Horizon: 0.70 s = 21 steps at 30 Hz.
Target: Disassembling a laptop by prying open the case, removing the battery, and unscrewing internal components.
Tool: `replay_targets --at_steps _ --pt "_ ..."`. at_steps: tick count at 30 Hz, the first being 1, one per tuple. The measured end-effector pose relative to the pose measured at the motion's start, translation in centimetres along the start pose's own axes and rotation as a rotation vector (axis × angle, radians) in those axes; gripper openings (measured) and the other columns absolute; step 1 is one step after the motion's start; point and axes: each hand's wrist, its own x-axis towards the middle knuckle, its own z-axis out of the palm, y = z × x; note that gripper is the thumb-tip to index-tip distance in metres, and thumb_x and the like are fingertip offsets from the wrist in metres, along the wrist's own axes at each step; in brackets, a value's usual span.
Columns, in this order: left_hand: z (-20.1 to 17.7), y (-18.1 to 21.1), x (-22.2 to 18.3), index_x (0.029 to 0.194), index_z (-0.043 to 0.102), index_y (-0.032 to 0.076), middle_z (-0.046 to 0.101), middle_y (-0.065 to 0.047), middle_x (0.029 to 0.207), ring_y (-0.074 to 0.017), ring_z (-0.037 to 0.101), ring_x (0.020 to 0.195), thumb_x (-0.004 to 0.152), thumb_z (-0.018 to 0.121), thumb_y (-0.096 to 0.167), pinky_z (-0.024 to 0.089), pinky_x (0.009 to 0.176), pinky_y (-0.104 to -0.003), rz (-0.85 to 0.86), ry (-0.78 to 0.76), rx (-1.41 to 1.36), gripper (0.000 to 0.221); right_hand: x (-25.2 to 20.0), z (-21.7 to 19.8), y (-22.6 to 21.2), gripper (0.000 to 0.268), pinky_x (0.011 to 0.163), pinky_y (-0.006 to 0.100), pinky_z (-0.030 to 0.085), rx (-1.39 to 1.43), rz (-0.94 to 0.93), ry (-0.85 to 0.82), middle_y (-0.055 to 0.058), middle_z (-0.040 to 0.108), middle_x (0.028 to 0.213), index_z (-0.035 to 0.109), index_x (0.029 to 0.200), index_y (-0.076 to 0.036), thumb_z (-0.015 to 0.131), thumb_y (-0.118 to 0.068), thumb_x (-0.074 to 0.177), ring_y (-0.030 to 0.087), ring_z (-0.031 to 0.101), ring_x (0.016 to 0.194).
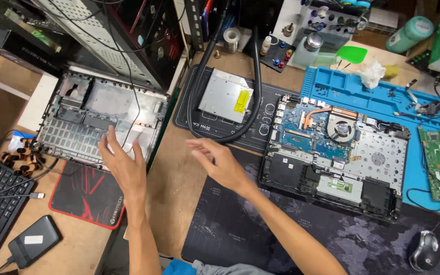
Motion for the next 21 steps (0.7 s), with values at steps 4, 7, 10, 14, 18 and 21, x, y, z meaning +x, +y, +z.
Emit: replay_targets --at_steps 4,7,10,14,18,21 --pt "2.7 5.1 -1.3 0.141 0.059 0.003 0.042 -0.024 0.147 -0.0491 0.036 0.144 0.099 0.072 0.012 0.033 0.117 -0.057 0.188 0.183 -0.033 0.045 -3.5 -5.8 -1.2 0.025 0.087 0.042 0.062 -0.346 -0.115 0.217 0.013 0.074 0.107 0.072 0.123 -0.007 0.063 -0.006 0.100 0.032 0.076 0.100" --pt "4.5 11.8 -3.7 0.120 0.070 0.006 0.056 -0.019 0.135 -0.0420 0.048 0.138 0.097 0.070 0.007 0.042 0.112 -0.050 0.368 0.097 -0.222 0.023 -6.7 -10.0 0.6 0.026 0.085 0.038 0.061 -0.489 -0.100 0.326 0.008 0.074 0.107 0.074 0.122 -0.010 0.063 -0.003 0.099 0.028 0.076 0.097" --pt "6.9 15.1 -6.7 0.107 0.074 0.013 0.067 -0.007 0.107 -0.0260 0.068 0.105 0.095 0.070 0.015 0.050 0.092 -0.039 0.575 -0.131 -0.404 0.013 -10.2 -13.5 0.7 0.026 0.090 0.038 0.059 -0.640 -0.135 0.410 0.007 0.073 0.111 0.074 0.120 -0.011 0.063 -0.002 0.099 0.028 0.074 0.102" --pt "10.2 19.2 -7.6 0.090 0.074 0.017 0.067 0.003 0.084 -0.0161 0.067 0.084 0.097 0.071 0.022 0.049 0.078 -0.028 0.672 -0.257 -0.558 0.009 -14.5 -17.1 1.1 0.026 0.093 0.039 0.058 -0.756 -0.003 0.512 0.008 0.071 0.118 0.073 0.125 -0.012 0.060 -0.006 0.103 0.028 0.071 0.110" --pt "12.9 22.2 -7.2 0.104 0.066 0.011 0.066 -0.006 0.097 -0.0256 0.066 0.095 0.102 0.065 0.019 0.052 0.084 -0.035 0.502 -0.307 -0.626 0.008 -18.8 -20.8 1.5 0.028 0.110 0.060 0.043 -1.053 0.100 0.661 0.022 0.051 0.138 0.066 0.132 -0.007 0.062 -0.014 0.105 0.045 0.053 0.131" --pt "12.6 24.0 -7.3 0.119 0.063 0.008 0.067 -0.011 0.108 -0.0302 0.063 0.107 0.103 0.059 0.013 0.049 0.093 -0.041 0.368 -0.380 -0.623 0.017 -21.7 -22.3 1.3 0.038 0.109 0.068 0.036 -1.133 0.191 0.823 0.029 0.042 0.145 0.060 0.139 -0.002 0.067 -0.016 0.104 0.055 0.047 0.133"
